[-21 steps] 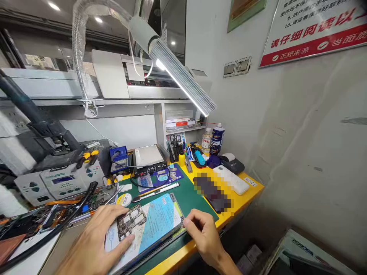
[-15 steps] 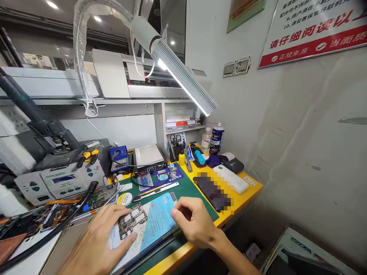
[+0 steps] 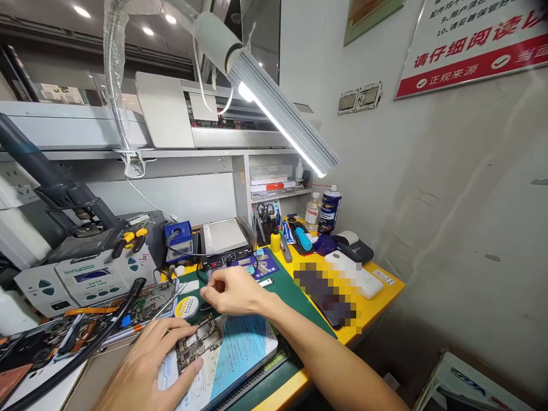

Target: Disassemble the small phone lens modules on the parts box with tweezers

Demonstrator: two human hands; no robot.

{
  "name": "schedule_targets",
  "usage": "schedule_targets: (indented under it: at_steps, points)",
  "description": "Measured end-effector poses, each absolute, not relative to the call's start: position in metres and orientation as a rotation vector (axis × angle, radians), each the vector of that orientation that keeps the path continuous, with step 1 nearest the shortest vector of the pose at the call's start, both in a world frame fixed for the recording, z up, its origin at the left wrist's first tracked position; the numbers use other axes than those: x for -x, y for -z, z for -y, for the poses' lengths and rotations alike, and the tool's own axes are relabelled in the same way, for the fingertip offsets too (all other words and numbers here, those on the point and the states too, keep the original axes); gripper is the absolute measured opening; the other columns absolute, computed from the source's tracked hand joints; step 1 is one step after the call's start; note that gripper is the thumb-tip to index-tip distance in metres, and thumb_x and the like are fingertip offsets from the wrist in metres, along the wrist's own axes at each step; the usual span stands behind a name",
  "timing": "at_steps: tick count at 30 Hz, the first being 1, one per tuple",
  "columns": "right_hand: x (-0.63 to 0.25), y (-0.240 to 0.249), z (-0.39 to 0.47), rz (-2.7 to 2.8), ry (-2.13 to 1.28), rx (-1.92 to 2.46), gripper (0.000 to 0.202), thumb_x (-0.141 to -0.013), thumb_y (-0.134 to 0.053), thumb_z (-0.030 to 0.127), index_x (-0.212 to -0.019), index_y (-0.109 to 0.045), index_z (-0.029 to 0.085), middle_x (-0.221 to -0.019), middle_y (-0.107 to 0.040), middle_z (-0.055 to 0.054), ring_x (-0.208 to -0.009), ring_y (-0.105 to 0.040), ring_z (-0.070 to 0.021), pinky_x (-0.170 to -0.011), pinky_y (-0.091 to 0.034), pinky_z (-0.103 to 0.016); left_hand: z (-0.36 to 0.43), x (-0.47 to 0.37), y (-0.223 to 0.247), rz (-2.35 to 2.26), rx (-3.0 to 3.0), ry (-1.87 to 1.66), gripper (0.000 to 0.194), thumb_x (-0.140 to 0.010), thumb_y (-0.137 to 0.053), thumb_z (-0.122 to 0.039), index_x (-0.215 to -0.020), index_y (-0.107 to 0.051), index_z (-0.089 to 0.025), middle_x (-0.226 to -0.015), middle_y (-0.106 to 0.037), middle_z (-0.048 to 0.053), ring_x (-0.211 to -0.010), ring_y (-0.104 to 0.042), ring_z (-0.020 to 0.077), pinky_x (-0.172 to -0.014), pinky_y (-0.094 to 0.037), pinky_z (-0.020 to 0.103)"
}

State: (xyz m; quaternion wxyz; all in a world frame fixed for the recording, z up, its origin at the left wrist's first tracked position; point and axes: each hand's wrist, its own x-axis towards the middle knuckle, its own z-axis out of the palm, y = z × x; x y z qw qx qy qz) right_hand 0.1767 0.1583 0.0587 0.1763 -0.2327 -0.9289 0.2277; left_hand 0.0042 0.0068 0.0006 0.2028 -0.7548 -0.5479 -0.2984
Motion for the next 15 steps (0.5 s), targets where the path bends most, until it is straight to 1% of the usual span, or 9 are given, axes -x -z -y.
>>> schedule_targets:
  at_steps: [6, 15]
  points:
    - [-0.185, -0.041, -0.163, 2.677, -0.632, 0.708, 0.022, -0.101, -0.063, 0.034, -0.108, -0.069, 0.014, -0.102, -0.073, -0.004, -0.086, -0.071, -0.0192, -0.077, -0.060, -0.038, -0.006, 0.000, 0.006, 1.561, 2.115, 0.797, 0.032, -0.088, -0.065, -0.049, -0.111, -0.062, -0.027, -0.109, -0.069, 0.003, -0.099, -0.069, 0.0222, -0.083, -0.057, 0.031]
    - [-0.186, -0.043, -0.160, 2.696, -0.695, 0.715, 0.022, -0.101, -0.063, 0.035, -0.107, -0.069, 0.015, -0.102, -0.072, -0.004, -0.086, -0.071, -0.0193, -0.077, -0.060, -0.038, -0.005, 0.005, 0.012, 1.629, 2.093, 0.809, 0.038, -0.089, -0.063, -0.050, -0.119, -0.057, -0.027, -0.111, -0.071, 0.004, -0.101, -0.071, 0.0230, -0.083, -0.061, 0.031]
